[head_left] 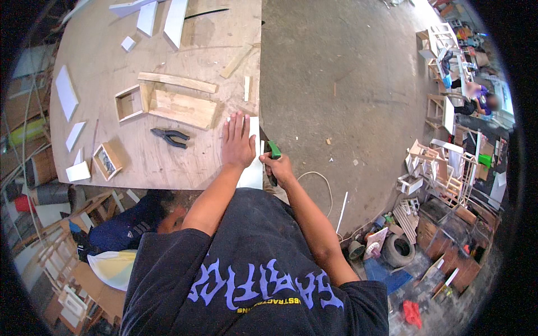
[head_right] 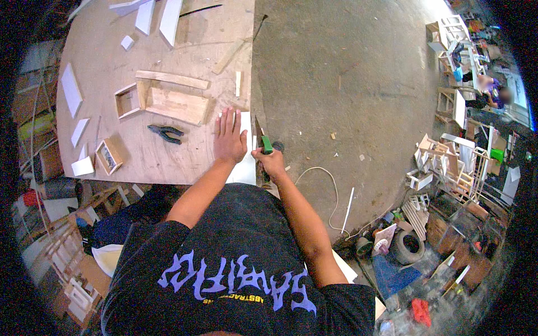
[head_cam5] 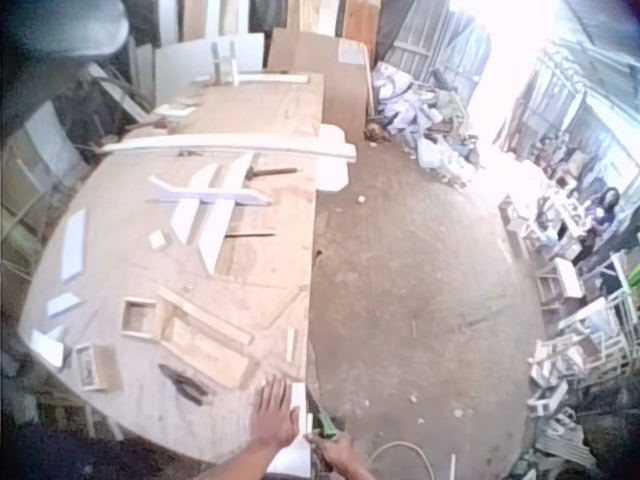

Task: The person assembles a model airplane by hammering parts together and sawing white foam and wood pieces to size on a workbench.

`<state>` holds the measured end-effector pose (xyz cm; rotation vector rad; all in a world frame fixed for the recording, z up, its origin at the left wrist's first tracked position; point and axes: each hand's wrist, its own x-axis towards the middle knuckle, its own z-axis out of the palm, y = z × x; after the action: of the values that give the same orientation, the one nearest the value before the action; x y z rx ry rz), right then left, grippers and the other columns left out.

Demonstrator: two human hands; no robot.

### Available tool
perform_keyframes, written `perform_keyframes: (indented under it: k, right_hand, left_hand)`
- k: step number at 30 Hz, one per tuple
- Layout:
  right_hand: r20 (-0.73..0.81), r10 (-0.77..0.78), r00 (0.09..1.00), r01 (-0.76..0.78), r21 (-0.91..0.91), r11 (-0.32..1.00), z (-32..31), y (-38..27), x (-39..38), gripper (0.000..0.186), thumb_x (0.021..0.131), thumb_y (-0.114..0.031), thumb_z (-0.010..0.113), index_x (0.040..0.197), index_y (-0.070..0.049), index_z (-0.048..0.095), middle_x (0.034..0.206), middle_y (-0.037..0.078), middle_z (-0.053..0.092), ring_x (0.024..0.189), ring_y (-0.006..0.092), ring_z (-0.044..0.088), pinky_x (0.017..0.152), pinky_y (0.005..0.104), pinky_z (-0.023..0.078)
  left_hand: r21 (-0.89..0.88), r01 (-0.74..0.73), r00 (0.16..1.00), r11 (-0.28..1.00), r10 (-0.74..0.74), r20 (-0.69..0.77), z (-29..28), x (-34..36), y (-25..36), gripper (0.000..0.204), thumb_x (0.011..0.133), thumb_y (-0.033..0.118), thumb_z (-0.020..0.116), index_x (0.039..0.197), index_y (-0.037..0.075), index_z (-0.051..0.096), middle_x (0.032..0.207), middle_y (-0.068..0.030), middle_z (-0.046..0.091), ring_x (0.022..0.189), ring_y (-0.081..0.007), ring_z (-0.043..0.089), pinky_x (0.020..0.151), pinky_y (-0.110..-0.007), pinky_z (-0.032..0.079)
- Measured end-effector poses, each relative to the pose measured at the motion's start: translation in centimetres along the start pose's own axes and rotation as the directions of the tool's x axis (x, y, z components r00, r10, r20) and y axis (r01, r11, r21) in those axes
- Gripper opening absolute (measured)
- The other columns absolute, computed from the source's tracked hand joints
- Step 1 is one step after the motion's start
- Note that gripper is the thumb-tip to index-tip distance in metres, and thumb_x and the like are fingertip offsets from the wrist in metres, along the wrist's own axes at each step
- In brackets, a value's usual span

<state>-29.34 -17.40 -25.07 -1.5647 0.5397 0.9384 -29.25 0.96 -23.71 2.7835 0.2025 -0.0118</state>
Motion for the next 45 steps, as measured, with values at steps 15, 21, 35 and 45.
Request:
perform_keyframes:
  k: [15, 21, 35, 45]
  right_hand:
    - [0.021, 0.100, 0.995, -0.101, 0.372, 0.923, 1.5, -0.5, -0.8, 0.008, 0.093, -0.006, 0.072, 0.093, -0.005, 0.064, 0.072, -0.002, 0.055, 0.056, 0.0089, 0.047, 0.051, 0.0273, 0.039]
    - [-0.031, 0.155, 0.987, -0.109, 0.582, 0.806, 1.1, -0.7, 0.1, 0.007, 0.096, -0.008, 0.070, 0.095, -0.006, 0.064, 0.076, 0.000, 0.061, 0.057, 0.0086, 0.048, 0.051, 0.0264, 0.040]
    - [-0.290, -0.451, 0.844, 0.453, -0.067, 0.889, 0.2, -7.8, 4.1, 0.025, 0.093, -0.019, 0.078, 0.110, -0.001, 0.074, 0.070, -0.003, 0.060, 0.053, 0.0059, 0.050, 0.047, 0.0242, 0.038]
    - [-0.068, -0.670, 0.739, 0.637, -0.253, 0.728, 3.2, -13.5, 11.3, 0.021, 0.093, -0.021, 0.079, 0.103, -0.003, 0.076, 0.072, -0.002, 0.062, 0.058, 0.0064, 0.051, 0.053, 0.0261, 0.041]
  left_hand:
    - [-0.025, -0.010, 1.000, 1.000, 0.009, -0.028, 0.2, -0.1, 0.0, 0.068, 0.102, 0.034, 0.046, 0.161, 0.005, 0.029, 0.170, -0.0164, 0.021, 0.158, -0.0325, 0.015, 0.129, -0.050, 0.013]
    - [-0.018, -0.003, 1.000, 1.000, 0.002, -0.019, -0.2, -0.1, 0.0, 0.067, 0.102, 0.033, 0.047, 0.160, 0.004, 0.031, 0.168, -0.0177, 0.023, 0.158, -0.0331, 0.018, 0.129, -0.050, 0.013]
    - [-0.078, -0.009, 0.999, 0.997, 0.006, -0.032, -0.4, 0.0, 0.2, 0.067, 0.100, 0.033, 0.051, 0.158, 0.003, 0.036, 0.167, -0.0190, 0.028, 0.157, -0.0347, 0.020, 0.128, -0.051, 0.014]
    - [-0.073, 0.042, 0.999, 0.996, -0.041, 0.014, -0.9, 0.0, 0.0, 0.064, 0.100, 0.033, 0.052, 0.156, 0.004, 0.040, 0.167, -0.0172, 0.029, 0.156, -0.0332, 0.023, 0.127, -0.050, 0.017]
